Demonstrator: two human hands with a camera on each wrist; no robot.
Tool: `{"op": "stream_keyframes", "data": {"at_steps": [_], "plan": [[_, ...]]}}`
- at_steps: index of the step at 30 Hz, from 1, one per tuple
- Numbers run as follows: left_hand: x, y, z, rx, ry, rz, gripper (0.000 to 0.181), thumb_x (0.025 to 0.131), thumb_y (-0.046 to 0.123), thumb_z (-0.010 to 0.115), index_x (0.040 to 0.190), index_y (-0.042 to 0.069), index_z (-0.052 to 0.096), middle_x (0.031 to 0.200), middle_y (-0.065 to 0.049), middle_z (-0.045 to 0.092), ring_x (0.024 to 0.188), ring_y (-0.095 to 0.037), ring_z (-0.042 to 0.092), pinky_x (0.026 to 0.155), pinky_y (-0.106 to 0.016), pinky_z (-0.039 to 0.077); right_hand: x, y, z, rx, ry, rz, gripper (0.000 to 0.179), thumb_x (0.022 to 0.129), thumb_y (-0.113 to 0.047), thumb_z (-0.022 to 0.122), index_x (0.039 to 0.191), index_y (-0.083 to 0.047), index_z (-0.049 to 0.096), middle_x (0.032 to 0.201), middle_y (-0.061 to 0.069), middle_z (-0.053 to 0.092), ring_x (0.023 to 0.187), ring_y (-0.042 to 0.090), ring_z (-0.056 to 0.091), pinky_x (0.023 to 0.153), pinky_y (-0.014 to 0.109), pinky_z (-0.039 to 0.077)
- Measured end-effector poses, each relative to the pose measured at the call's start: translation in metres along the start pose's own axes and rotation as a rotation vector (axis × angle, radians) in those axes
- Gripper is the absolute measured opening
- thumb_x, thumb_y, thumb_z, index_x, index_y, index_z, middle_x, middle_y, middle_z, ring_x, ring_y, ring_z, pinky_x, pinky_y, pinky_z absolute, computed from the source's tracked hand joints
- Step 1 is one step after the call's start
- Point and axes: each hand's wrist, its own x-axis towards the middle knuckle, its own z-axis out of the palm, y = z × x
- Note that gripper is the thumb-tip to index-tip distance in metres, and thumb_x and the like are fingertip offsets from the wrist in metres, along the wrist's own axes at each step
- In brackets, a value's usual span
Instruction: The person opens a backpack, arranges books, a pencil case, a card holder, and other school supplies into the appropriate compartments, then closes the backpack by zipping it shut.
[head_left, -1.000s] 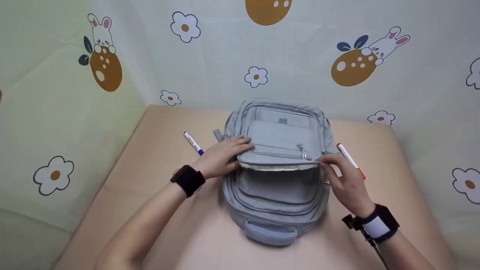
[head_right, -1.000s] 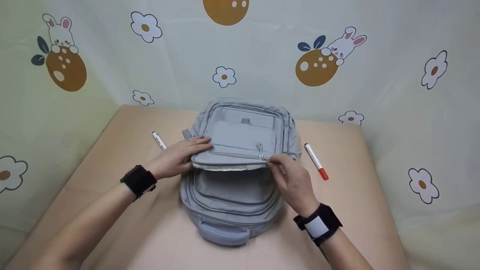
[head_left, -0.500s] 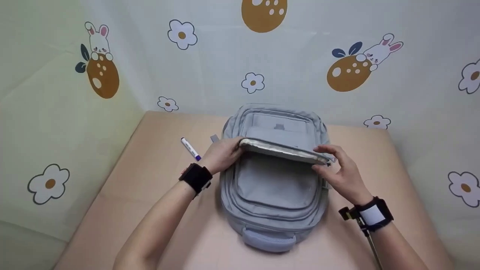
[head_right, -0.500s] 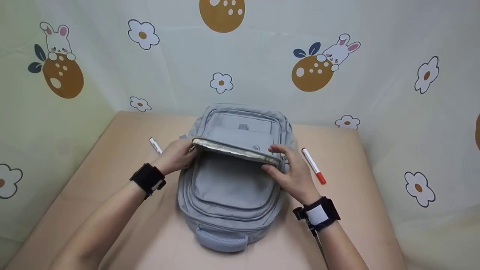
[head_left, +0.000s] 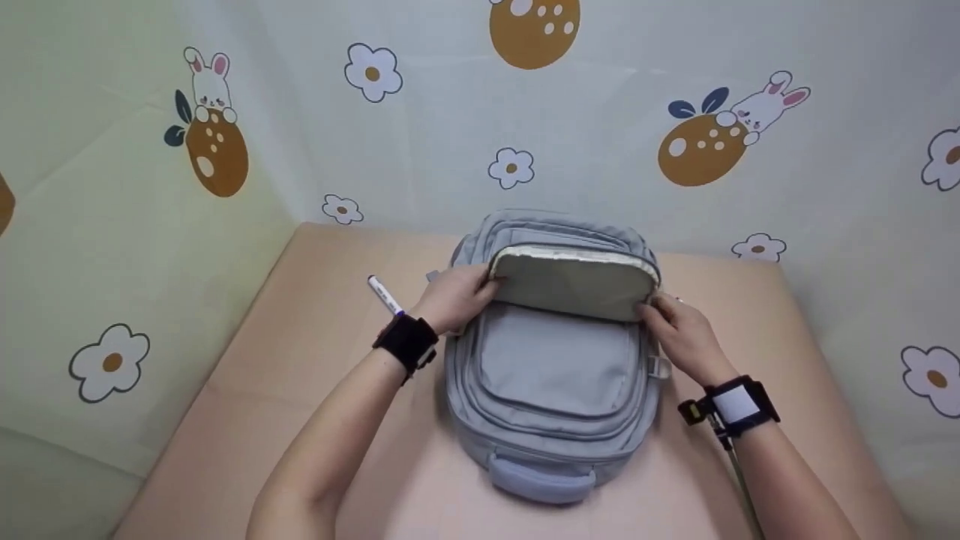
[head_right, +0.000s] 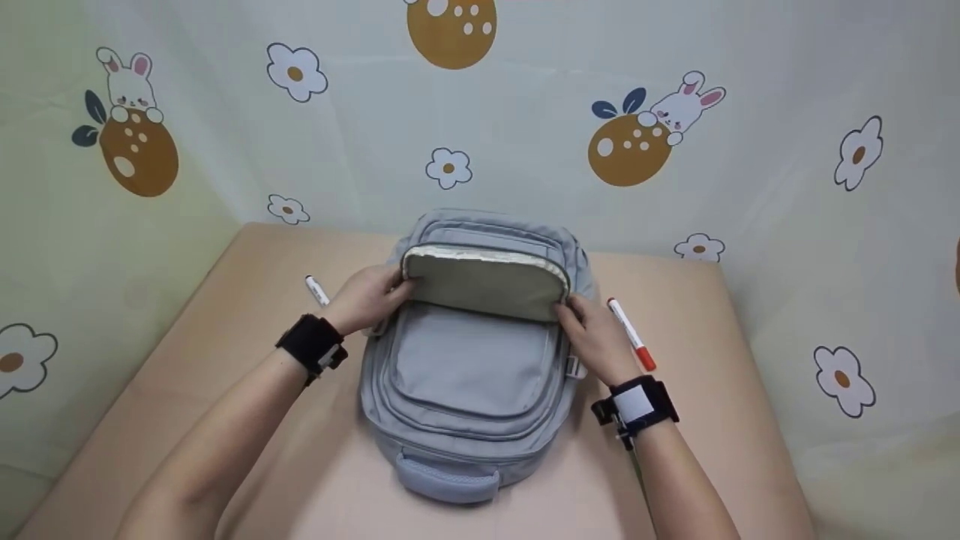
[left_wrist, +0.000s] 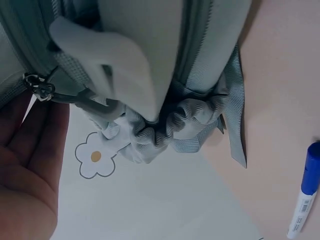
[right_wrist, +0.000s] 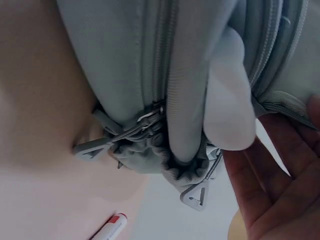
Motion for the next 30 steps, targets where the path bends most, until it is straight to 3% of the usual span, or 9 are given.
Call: {"op": "stream_keyframes", "data": {"at_steps": [1,6,12,18,22,26,30], "plan": [[0.002,0.0,-0.001,-0.007,-0.008,-0.012,0.027,0.107,0.028,0.055,0.085,0.012,0.053,0.074,-0.001,0.05,0.07,-0.021,0.054,0.068,-0.039,0.046,0.003,-0.001,-0.001,0.001,-0.009,0.016,0.039,0.106,-0.045,0.051,0.097,-0.008,0.06,0.081,0.008,0.05,0.074,0.024,0.049,0.063,0.034,0.039],[0.012,0.0,-0.005,-0.078,-0.046,-0.082,0.037,0.107,0.038,0.054,0.079,0.015,0.048,0.069,0.002,0.044,0.061,-0.017,0.048,0.061,-0.033,0.041,0.017,-0.004,-0.004,0.031,-0.051,0.078,0.045,0.106,-0.049,0.05,0.086,-0.008,0.05,0.074,0.005,0.045,0.067,0.023,0.047,0.058,0.031,0.039],[0.021,0.002,-0.009,-0.115,-0.079,-0.15,0.042,0.105,0.043,0.054,0.075,0.016,0.045,0.065,0.004,0.042,0.057,-0.015,0.044,0.058,-0.031,0.038,0.028,-0.005,-0.007,0.098,-0.099,0.124,0.045,0.105,-0.048,0.052,0.085,-0.008,0.05,0.073,0.003,0.048,0.064,0.019,0.049,0.056,0.028,0.043],[0.024,0.006,-0.013,-0.137,-0.097,-0.203,0.041,0.104,0.044,0.056,0.075,0.017,0.046,0.066,0.004,0.041,0.056,-0.014,0.042,0.056,-0.032,0.037,0.024,-0.005,-0.013,0.144,-0.139,0.133,0.045,0.103,-0.046,0.057,0.088,-0.004,0.056,0.074,0.005,0.049,0.066,0.018,0.051,0.06,0.03,0.048],[0.024,0.005,-0.012,-0.162,-0.098,-0.215,0.042,0.104,0.043,0.057,0.073,0.017,0.045,0.064,0.005,0.04,0.054,-0.013,0.041,0.054,-0.031,0.036,0.019,-0.006,-0.024,0.153,-0.194,0.1,0.045,0.102,-0.048,0.059,0.102,-0.004,0.065,0.091,0.011,0.063,0.084,0.025,0.059,0.073,0.031,0.052],[0.024,0.003,-0.013,-0.191,-0.109,-0.23,0.042,0.104,0.042,0.057,0.072,0.017,0.045,0.063,0.005,0.04,0.052,-0.012,0.04,0.052,-0.03,0.036,0.014,-0.002,-0.043,0.097,-0.195,0.102,0.042,0.102,-0.044,0.062,0.116,-0.005,0.07,0.111,0.015,0.07,0.103,0.031,0.062,0.084,0.033,0.05],[0.023,0.003,-0.014,-0.211,-0.115,-0.233,0.042,0.104,0.042,0.057,0.073,0.017,0.045,0.064,0.005,0.041,0.052,-0.012,0.041,0.051,-0.029,0.037,0.01,0.016,-0.061,-0.116,-0.149,0.156,0.034,0.103,-0.031,0.061,0.116,0.0,0.07,0.111,0.021,0.07,0.101,0.036,0.064,0.084,0.045,0.05]]}}
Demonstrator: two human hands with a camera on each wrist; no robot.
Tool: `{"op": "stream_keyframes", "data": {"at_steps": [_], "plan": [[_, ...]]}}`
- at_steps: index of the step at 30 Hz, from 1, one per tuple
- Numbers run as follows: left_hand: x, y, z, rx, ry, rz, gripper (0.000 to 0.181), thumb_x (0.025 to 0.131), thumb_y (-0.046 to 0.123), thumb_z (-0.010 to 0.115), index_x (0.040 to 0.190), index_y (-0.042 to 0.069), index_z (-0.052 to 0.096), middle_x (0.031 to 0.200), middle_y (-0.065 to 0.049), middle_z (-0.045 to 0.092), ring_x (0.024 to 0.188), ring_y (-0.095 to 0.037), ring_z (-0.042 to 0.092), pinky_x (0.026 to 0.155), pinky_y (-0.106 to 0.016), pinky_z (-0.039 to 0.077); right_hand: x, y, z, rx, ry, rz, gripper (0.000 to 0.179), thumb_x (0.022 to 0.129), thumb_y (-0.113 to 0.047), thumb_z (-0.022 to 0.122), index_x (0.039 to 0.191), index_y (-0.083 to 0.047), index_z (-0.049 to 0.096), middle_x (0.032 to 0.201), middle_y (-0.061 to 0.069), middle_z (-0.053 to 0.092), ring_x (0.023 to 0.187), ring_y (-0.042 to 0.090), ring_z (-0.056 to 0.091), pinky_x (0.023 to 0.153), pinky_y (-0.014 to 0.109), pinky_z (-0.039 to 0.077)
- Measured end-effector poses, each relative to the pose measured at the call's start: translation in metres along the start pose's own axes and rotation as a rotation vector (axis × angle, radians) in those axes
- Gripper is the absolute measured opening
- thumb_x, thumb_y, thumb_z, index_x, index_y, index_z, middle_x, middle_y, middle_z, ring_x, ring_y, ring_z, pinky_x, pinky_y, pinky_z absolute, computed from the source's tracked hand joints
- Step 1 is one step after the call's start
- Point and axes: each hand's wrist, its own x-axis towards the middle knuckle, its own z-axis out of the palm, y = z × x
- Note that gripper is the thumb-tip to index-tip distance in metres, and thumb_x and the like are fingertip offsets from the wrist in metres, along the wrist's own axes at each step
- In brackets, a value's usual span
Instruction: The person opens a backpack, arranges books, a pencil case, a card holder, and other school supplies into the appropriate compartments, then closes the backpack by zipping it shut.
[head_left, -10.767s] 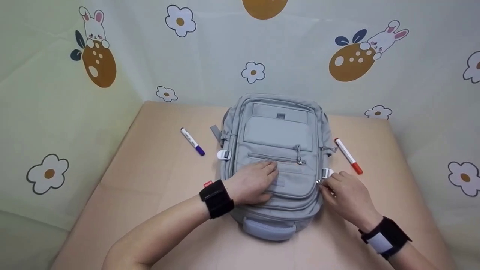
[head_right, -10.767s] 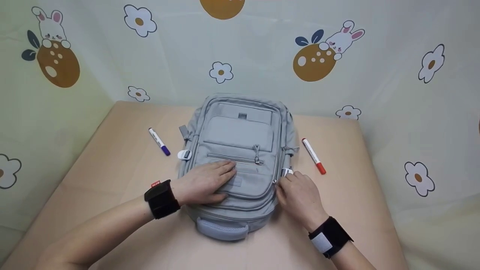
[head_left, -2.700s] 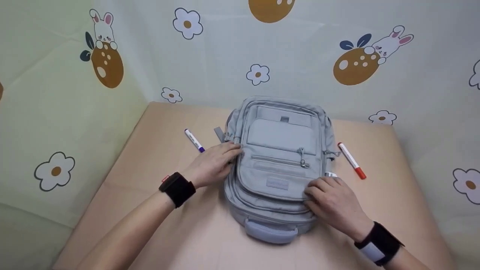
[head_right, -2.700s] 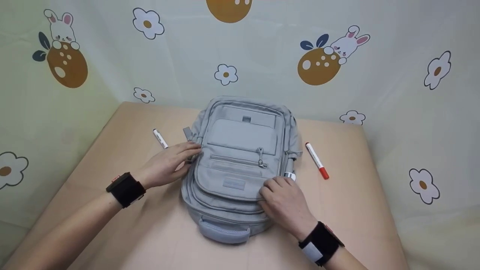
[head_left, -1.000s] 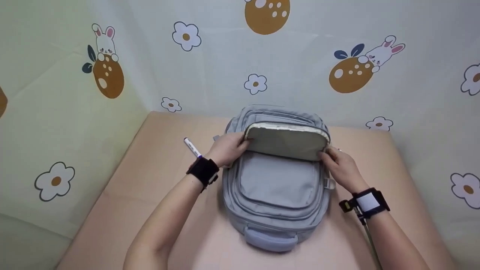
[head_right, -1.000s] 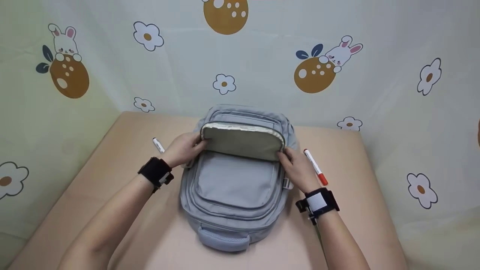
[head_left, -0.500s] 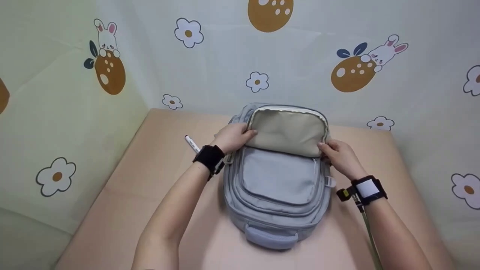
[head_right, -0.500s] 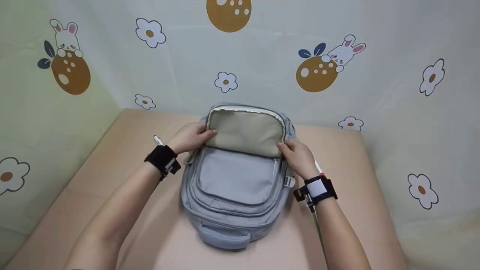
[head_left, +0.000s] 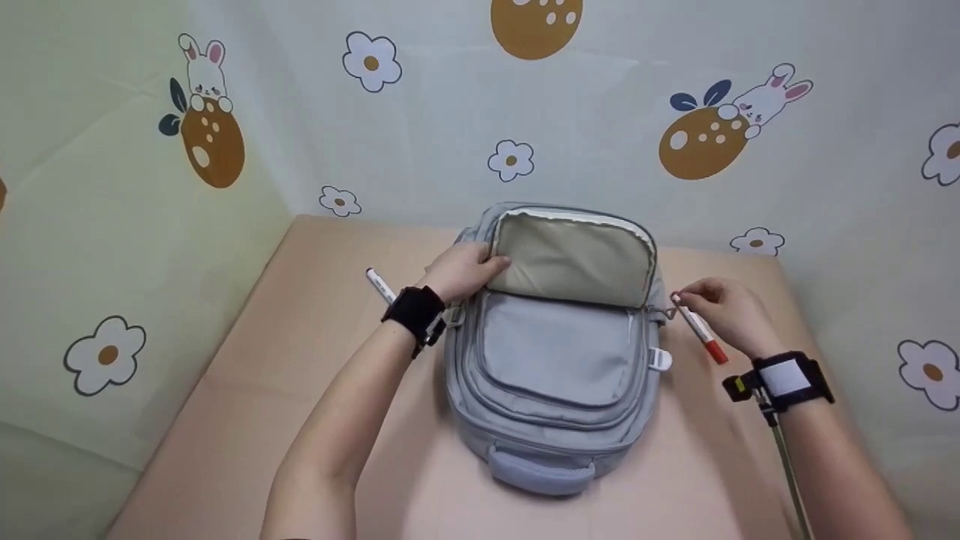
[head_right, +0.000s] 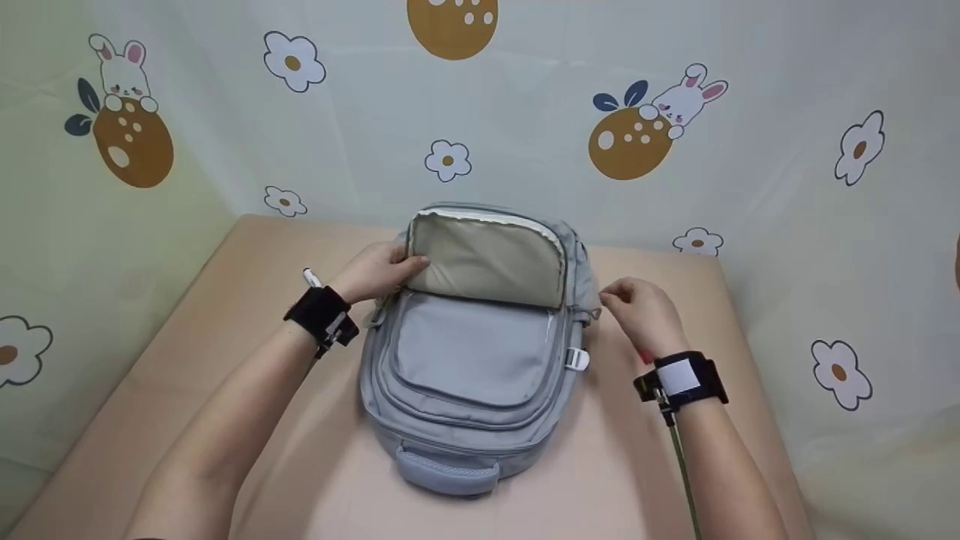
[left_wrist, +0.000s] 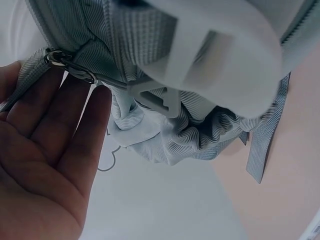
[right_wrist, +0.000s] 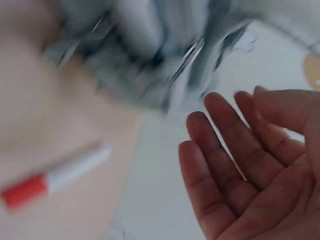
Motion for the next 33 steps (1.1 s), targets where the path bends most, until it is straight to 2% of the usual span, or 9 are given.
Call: {"op": "stream_keyframes", "data": {"at_steps": [2,4,9,14,20,23,26,29,33], "plan": [[0.0,0.001,0.0,-0.008,-0.003,0.0,0.042,0.104,0.042,0.057,0.073,0.017,0.045,0.064,0.005,0.042,0.052,-0.012,0.041,0.051,-0.029,0.037,-0.001,0.014,-0.003,-0.116,-0.011,0.049,0.031,0.102,-0.022,0.062,0.115,0.005,0.069,0.108,0.024,0.07,0.096,0.038,0.064,0.081,0.05,0.05],[-0.001,0.001,0.0,-0.013,-0.004,-0.002,0.042,0.103,0.042,0.058,0.073,0.017,0.045,0.063,0.005,0.041,0.052,-0.012,0.04,0.051,-0.029,0.037,-0.001,0.028,-0.002,-0.206,-0.056,0.097,0.031,0.1,-0.018,0.062,0.114,0.01,0.067,0.098,0.023,0.071,0.085,0.035,0.065,0.073,0.049,0.051],[-0.001,0.0,0.0,-0.007,0.0,0.009,0.043,0.103,0.043,0.058,0.071,0.017,0.043,0.063,0.006,0.039,0.053,-0.012,0.039,0.053,-0.03,0.036,-0.004,0.05,0.01,-0.285,-0.143,0.193,0.029,0.094,-0.019,0.065,0.101,0.009,0.065,0.07,0.01,0.066,0.063,0.024,0.059,0.058,0.037,0.042],[-0.001,0.0,-0.001,0.014,0.01,0.017,0.042,0.103,0.043,0.058,0.073,0.017,0.044,0.065,0.005,0.041,0.056,-0.013,0.041,0.056,-0.031,0.037,-0.003,0.055,0.021,-0.35,-0.081,0.182,0.016,0.088,-0.013,0.065,0.082,0.002,0.065,0.068,0.01,0.058,0.061,0.028,0.053,0.055,0.038,0.039],[-0.001,-0.001,0.001,0.017,0.011,0.018,0.042,0.103,0.043,0.057,0.073,0.017,0.043,0.064,0.005,0.04,0.056,-0.013,0.04,0.055,-0.03,0.036,-0.004,0.061,0.029,-0.362,-0.019,0.177,0.012,0.086,-0.009,0.064,0.082,0.003,0.063,0.07,0.013,0.058,0.06,0.029,0.052,0.054,0.04,0.039],[0.0,-0.001,0.002,0.018,0.009,0.023,0.043,0.103,0.042,0.057,0.071,0.017,0.043,0.063,0.006,0.039,0.054,-0.012,0.039,0.054,-0.03,0.035,-0.008,0.06,0.027,-0.324,0.043,0.179,0.016,0.088,-0.01,0.062,0.09,0.005,0.065,0.075,0.016,0.062,0.062,0.03,0.055,0.056,0.04,0.04],[-0.001,-0.001,0.002,0.013,0.006,0.017,0.044,0.103,0.042,0.057,0.071,0.017,0.042,0.062,0.006,0.039,0.053,-0.012,0.038,0.053,-0.03,0.035,-0.015,0.051,0.019,-0.257,0.154,0.144,0.024,0.091,-0.012,0.062,0.103,0.008,0.066,0.083,0.02,0.065,0.065,0.03,0.057,0.054,0.039,0.043],[-0.001,-0.001,0.002,0.004,0.005,0.01,0.044,0.103,0.042,0.057,0.071,0.017,0.042,0.062,0.006,0.039,0.053,-0.012,0.038,0.054,-0.03,0.035,-0.025,0.034,0.009,-0.206,0.286,0.05,0.029,0.095,-0.012,0.065,0.114,0.009,0.066,0.09,0.021,0.066,0.069,0.03,0.059,0.053,0.035,0.045],[-0.001,-0.002,0.001,-0.005,0.011,0.013,0.043,0.103,0.041,0.058,0.071,0.017,0.042,0.063,0.006,0.039,0.053,-0.012,0.038,0.054,-0.029,0.036,-0.04,0.004,0.003,-0.177,0.457,-0.118,0.027,0.096,-0.01,0.068,0.118,0.005,0.068,0.093,0.017,0.065,0.077,0.026,0.059,0.059,0.019,0.042]]}}
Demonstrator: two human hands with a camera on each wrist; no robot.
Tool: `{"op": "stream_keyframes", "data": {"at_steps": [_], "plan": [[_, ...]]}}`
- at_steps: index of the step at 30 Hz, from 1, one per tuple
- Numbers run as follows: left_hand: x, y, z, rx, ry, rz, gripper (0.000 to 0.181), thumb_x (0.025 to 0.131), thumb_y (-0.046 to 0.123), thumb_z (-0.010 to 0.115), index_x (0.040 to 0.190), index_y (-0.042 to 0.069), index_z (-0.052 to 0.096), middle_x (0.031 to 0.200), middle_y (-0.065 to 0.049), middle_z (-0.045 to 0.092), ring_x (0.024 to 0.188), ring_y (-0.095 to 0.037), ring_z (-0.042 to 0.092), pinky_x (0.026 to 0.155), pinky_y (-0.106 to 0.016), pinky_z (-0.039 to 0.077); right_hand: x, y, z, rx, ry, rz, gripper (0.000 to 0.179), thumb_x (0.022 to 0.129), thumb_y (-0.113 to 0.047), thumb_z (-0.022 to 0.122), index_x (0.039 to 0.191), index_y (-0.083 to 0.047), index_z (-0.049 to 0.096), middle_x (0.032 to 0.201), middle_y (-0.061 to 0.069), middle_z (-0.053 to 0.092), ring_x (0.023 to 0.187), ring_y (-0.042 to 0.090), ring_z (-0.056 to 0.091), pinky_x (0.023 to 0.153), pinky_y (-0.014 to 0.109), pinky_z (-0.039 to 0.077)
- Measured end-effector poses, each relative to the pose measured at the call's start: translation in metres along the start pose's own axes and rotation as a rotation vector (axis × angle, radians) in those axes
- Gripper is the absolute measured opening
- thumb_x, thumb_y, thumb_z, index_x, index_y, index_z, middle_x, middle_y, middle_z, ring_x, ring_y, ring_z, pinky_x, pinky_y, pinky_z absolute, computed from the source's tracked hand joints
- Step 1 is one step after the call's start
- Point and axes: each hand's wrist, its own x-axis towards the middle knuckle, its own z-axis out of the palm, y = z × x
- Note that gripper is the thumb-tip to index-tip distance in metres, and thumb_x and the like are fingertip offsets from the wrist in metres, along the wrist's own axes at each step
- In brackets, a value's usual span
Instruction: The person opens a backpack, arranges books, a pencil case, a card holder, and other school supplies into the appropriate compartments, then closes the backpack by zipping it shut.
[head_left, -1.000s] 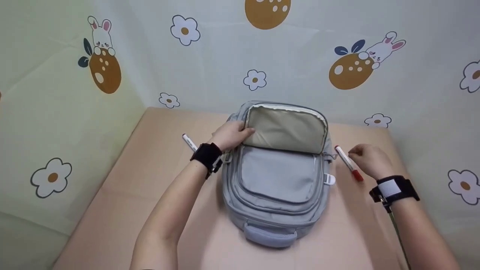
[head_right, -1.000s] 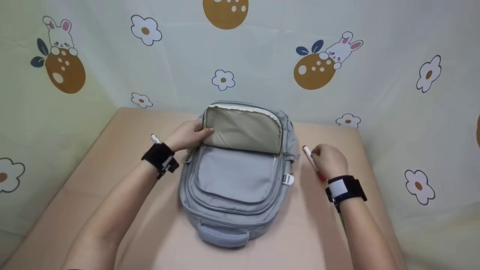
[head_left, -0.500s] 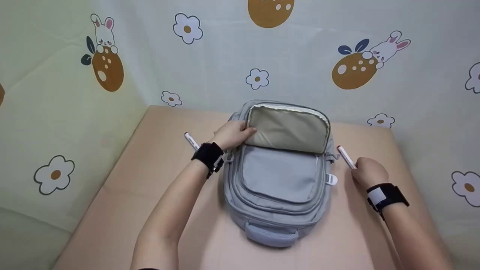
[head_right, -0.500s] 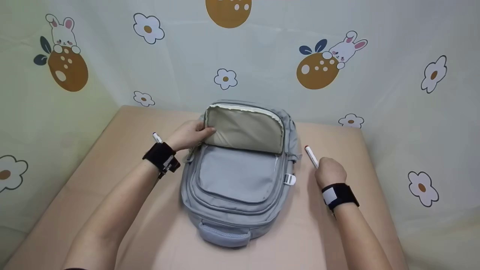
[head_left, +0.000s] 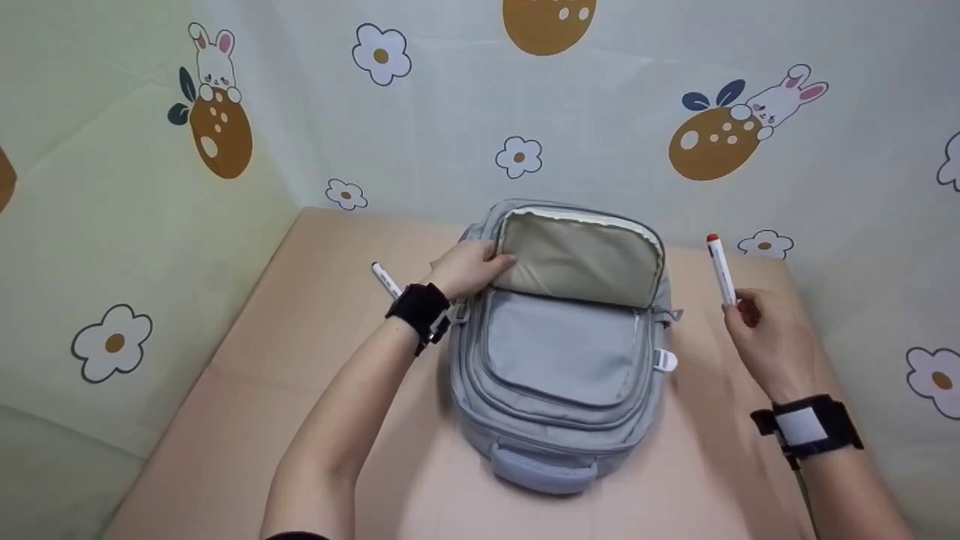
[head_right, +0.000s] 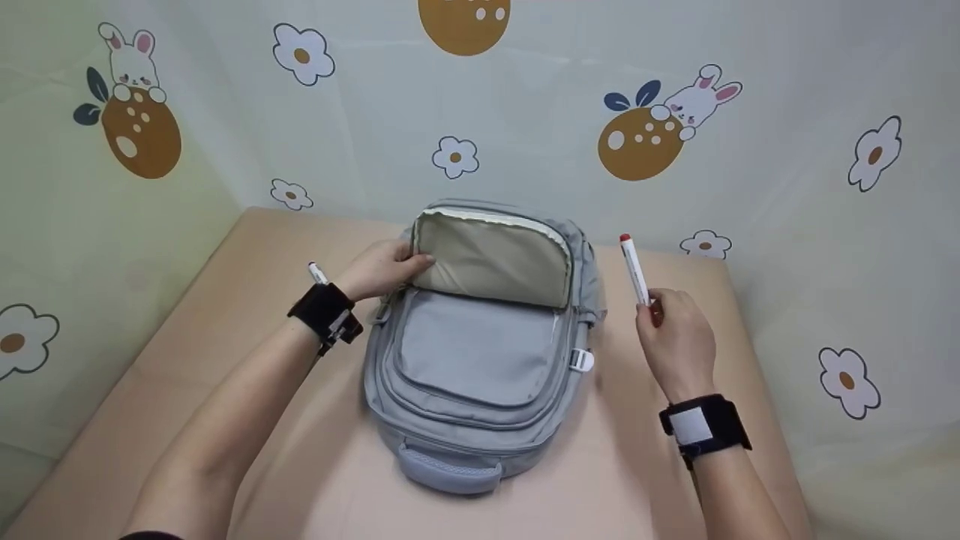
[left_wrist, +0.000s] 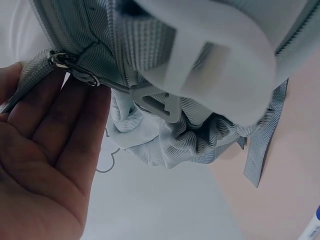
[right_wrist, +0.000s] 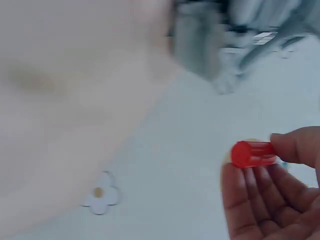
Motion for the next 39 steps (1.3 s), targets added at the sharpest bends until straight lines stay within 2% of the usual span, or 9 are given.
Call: {"op": "stream_keyframes", "data": {"at_steps": [3,6,9,12,15,22,29,34,39], "plan": [[0.0,0.0,-0.001,-0.012,0.001,-0.002,0.043,0.103,0.04,0.058,0.071,0.017,0.043,0.063,0.006,0.04,0.053,-0.012,0.039,0.053,-0.029,0.036,-0.007,-0.025,-0.007,0.034,0.111,-0.161,0.025,0.092,-0.004,0.073,0.116,0.002,0.07,0.094,0.013,0.068,0.079,0.024,0.062,0.068,0.008,0.039],[-0.002,0.0,-0.001,-0.017,0.004,-0.003,0.043,0.103,0.041,0.058,0.071,0.017,0.043,0.063,0.006,0.04,0.053,-0.012,0.039,0.053,-0.029,0.037,-0.017,-0.049,-0.005,0.069,0.147,-0.363,0.029,0.085,0.003,0.077,0.114,-0.001,0.073,0.093,0.009,0.07,0.078,0.019,0.064,0.073,0.007,0.04],[-0.004,0.0,-0.002,-0.02,0.009,0.01,0.044,0.103,0.041,0.058,0.071,0.017,0.042,0.063,0.005,0.04,0.053,-0.012,0.04,0.053,-0.029,0.036,-0.028,-0.068,0.003,0.063,0.082,-0.53,0.031,0.082,0.003,0.077,0.112,-0.004,0.075,0.089,0.003,0.069,0.075,0.015,0.061,0.067,0.015,0.046],[-0.007,0.0,-0.003,-0.038,0.012,0.027,0.045,0.103,0.041,0.058,0.07,0.017,0.041,0.062,0.006,0.04,0.051,-0.012,0.039,0.051,-0.028,0.035,-0.038,-0.081,0.015,0.01,-0.01,-0.634,0.032,0.081,0.002,0.076,0.112,-0.005,0.076,0.085,0.0,0.065,0.072,0.012,0.057,0.058,0.025,0.048],[-0.009,0.001,-0.004,-0.075,0.018,0.039,0.045,0.103,0.041,0.059,0.069,0.017,0.042,0.06,0.006,0.039,0.049,-0.011,0.037,0.048,-0.027,0.034,-0.043,-0.088,0.025,-0.052,-0.071,-0.657,0.031,0.079,0.001,0.079,0.109,-0.005,0.077,0.082,0.0,0.063,0.068,0.012,0.055,0.053,0.028,0.048],[-0.013,0.007,-0.007,-0.124,0.032,0.053,0.045,0.102,0.04,0.059,0.068,0.017,0.042,0.057,0.007,0.037,0.044,-0.01,0.034,0.043,-0.026,0.029,-0.04,-0.098,0.034,-0.152,-0.13,-0.552,0.026,0.084,0.002,0.077,0.11,0.002,0.077,0.082,0.01,0.062,0.065,0.019,0.054,0.052,0.033,0.048],[-0.011,0.01,-0.008,-0.108,0.028,0.072,0.043,0.103,0.037,0.058,0.068,0.018,0.043,0.057,0.007,0.037,0.044,-0.009,0.033,0.043,-0.026,0.029,-0.025,-0.104,0.053,-0.221,-0.105,-0.497,0.016,0.092,0.001,0.069,0.106,0.008,0.072,0.08,0.018,0.06,0.06,0.034,0.061,0.049,0.047,0.05],[-0.01,0.011,-0.007,-0.121,0.016,0.065,0.043,0.103,0.037,0.059,0.068,0.018,0.042,0.056,0.008,0.035,0.043,-0.009,0.032,0.042,-0.026,0.028,-0.012,-0.108,0.065,-0.261,-0.085,-0.481,0.01,0.096,0.0,0.063,0.095,0.008,0.069,0.078,0.019,0.058,0.059,0.036,0.061,0.048,0.049,0.05],[-0.009,0.01,-0.007,-0.146,0.001,0.053,0.043,0.102,0.037,0.059,0.068,0.018,0.043,0.055,0.008,0.035,0.041,-0.008,0.032,0.04,-0.025,0.028,-0.004,-0.116,0.07,-0.285,-0.09,-0.481,0.011,0.094,0.003,0.062,0.087,0.008,0.067,0.075,0.02,0.058,0.059,0.037,0.061,0.049,0.049,0.051]]}}
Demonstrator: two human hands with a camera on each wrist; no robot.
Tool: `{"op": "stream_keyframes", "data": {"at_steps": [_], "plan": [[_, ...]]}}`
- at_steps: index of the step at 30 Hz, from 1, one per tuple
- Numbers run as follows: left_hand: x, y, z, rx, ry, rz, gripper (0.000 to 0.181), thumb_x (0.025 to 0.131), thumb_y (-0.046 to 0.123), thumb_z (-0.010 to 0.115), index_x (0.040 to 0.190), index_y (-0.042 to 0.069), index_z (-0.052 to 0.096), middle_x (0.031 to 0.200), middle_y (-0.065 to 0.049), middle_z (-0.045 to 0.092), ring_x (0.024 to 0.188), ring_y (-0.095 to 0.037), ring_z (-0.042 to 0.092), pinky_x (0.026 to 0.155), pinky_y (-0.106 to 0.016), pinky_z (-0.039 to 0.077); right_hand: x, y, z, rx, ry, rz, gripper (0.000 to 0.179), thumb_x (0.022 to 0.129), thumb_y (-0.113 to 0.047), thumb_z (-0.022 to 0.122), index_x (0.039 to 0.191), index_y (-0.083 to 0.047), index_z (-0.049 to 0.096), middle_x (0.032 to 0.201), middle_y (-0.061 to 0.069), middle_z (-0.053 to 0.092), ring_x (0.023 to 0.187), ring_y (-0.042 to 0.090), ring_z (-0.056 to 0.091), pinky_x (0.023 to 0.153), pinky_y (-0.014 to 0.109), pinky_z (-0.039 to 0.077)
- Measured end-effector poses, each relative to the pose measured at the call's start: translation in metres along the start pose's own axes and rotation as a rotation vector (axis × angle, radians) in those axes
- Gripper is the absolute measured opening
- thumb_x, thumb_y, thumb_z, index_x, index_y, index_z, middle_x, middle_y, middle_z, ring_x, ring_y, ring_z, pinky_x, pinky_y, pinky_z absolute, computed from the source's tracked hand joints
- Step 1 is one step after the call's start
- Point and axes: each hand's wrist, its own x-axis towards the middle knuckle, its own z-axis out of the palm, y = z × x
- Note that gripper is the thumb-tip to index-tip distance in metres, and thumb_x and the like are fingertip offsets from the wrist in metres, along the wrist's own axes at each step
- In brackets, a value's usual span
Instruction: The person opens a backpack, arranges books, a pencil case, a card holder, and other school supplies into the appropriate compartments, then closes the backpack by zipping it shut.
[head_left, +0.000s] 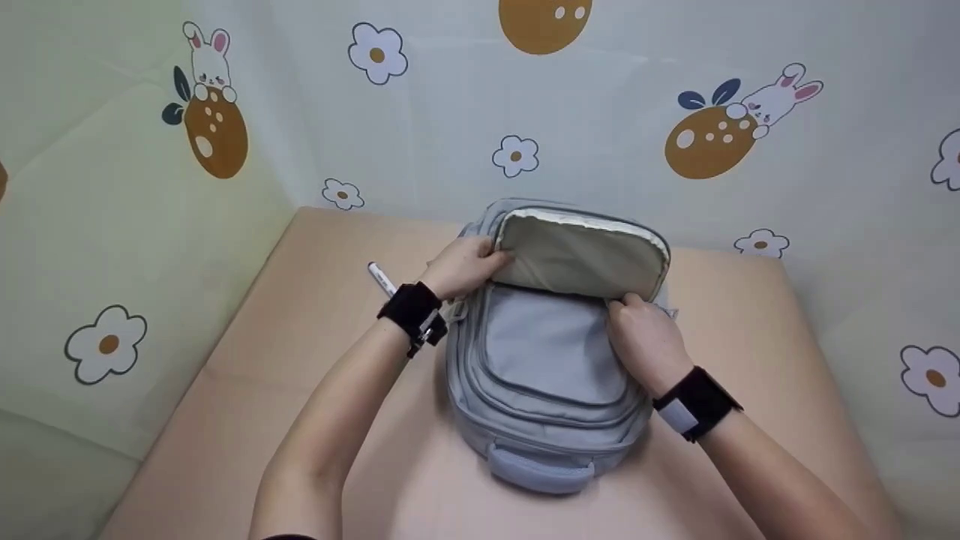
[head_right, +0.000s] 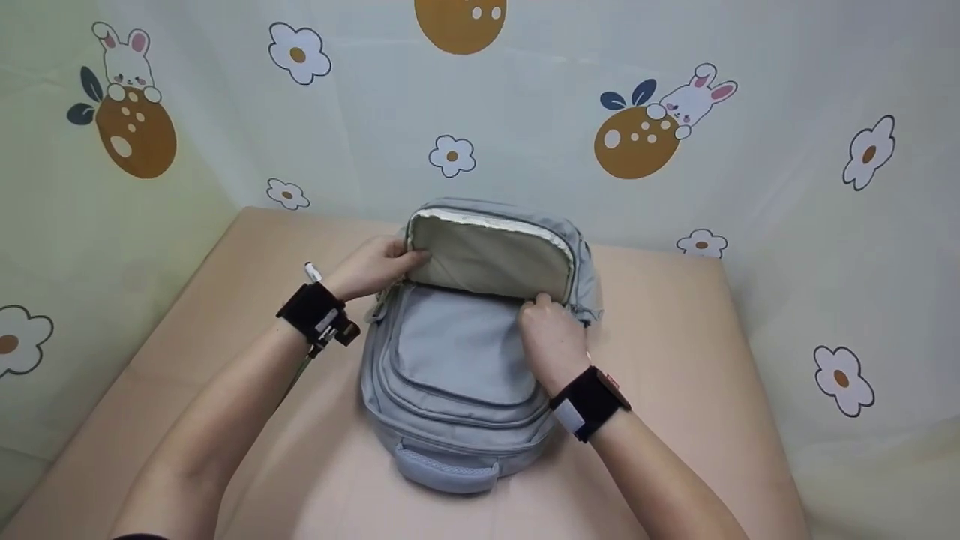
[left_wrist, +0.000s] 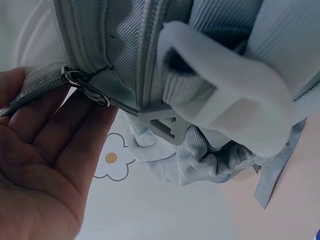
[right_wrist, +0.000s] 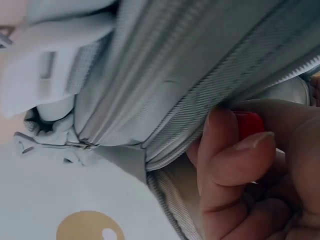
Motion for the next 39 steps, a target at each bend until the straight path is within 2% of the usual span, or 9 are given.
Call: {"op": "stream_keyframes", "data": {"at_steps": [9,18,24,26,29,31,34,37,39], "plan": [[0.0,0.0,0.003,0.001,0.001,0.0,0.044,0.102,0.037,0.06,0.067,0.019,0.042,0.056,0.009,0.035,0.044,-0.007,0.032,0.043,-0.025,0.029,0.006,-0.006,0.015,0.012,0.02,-0.021,0.013,0.092,0.005,0.062,0.08,0.009,0.064,0.075,0.02,0.056,0.059,0.037,0.059,0.05,0.049,0.051],[-0.001,-0.002,0.003,0.006,-0.008,-0.01,0.042,0.103,0.037,0.06,0.068,0.019,0.044,0.057,0.009,0.036,0.046,-0.008,0.034,0.044,-0.025,0.031,0.001,0.001,0.009,0.169,0.035,0.031,0.015,0.093,-0.009,0.072,0.081,-0.001,0.066,0.075,0.012,0.059,0.065,0.034,0.061,0.059,0.049,0.05],[-0.001,-0.003,0.002,-0.015,-0.016,-0.015,0.044,0.103,0.037,0.059,0.067,0.018,0.042,0.057,0.009,0.036,0.044,-0.008,0.033,0.042,-0.025,0.031,-0.01,0.026,-0.013,0.266,0.237,0.067,0.014,0.094,-0.013,0.071,0.084,-0.004,0.067,0.078,0.007,0.061,0.067,0.02,0.055,0.057,0.034,0.045],[-0.001,-0.003,0.002,-0.015,-0.01,-0.018,0.044,0.103,0.038,0.059,0.067,0.018,0.042,0.057,0.008,0.036,0.043,-0.008,0.033,0.042,-0.025,0.03,-0.014,0.039,-0.016,0.332,0.328,0.106,0.009,0.093,-0.01,0.071,0.093,-0.001,0.068,0.083,0.009,0.062,0.071,0.019,0.055,0.061,0.028,0.042],[-0.001,-0.003,0.001,-0.011,-0.006,-0.04,0.043,0.102,0.039,0.059,0.069,0.018,0.042,0.058,0.008,0.036,0.044,-0.008,0.033,0.042,-0.025,0.03,-0.019,0.056,-0.016,0.478,0.381,0.189,0.025,0.092,-0.006,0.071,0.115,0.003,0.065,0.101,0.014,0.065,0.087,0.022,0.059,0.074,0.023,0.044],[-0.001,-0.003,0.002,-0.015,-0.01,-0.055,0.043,0.102,0.04,0.059,0.07,0.017,0.042,0.059,0.008,0.036,0.044,-0.008,0.033,0.042,-0.025,0.03,-0.021,0.064,-0.011,0.599,0.344,0.257,0.039,0.093,-0.007,0.072,0.128,0.003,0.06,0.115,0.014,0.065,0.102,0.025,0.061,0.087,0.024,0.045],[-0.001,-0.004,0.002,-0.029,-0.017,-0.067,0.043,0.102,0.04,0.06,0.071,0.017,0.042,0.058,0.008,0.036,0.044,-0.008,0.032,0.041,-0.025,0.029,-0.023,0.073,-0.003,0.761,0.194,0.334,0.053,0.097,-0.016,0.071,0.144,-0.003,0.051,0.136,0.014,0.06,0.125,0.028,0.057,0.106,0.036,0.044],[0.0,-0.005,0.003,-0.036,-0.02,-0.061,0.043,0.102,0.039,0.06,0.07,0.017,0.042,0.057,0.008,0.035,0.043,-0.008,0.031,0.04,-0.025,0.028,-0.022,0.077,0.007,0.857,0.046,0.375,0.056,0.1,-0.026,0.068,0.149,-0.007,0.048,0.144,0.013,0.056,0.136,0.032,0.051,0.11,0.05,0.041],[0.001,-0.005,0.004,-0.03,-0.021,-0.052,0.043,0.102,0.039,0.06,0.07,0.017,0.042,0.057,0.008,0.035,0.043,-0.008,0.031,0.04,-0.024,0.028,-0.02,0.079,0.011,0.891,-0.012,0.393,0.054,0.101,-0.029,0.067,0.148,-0.008,0.051,0.142,0.013,0.058,0.134,0.031,0.052,0.109,0.048,0.043]]}}
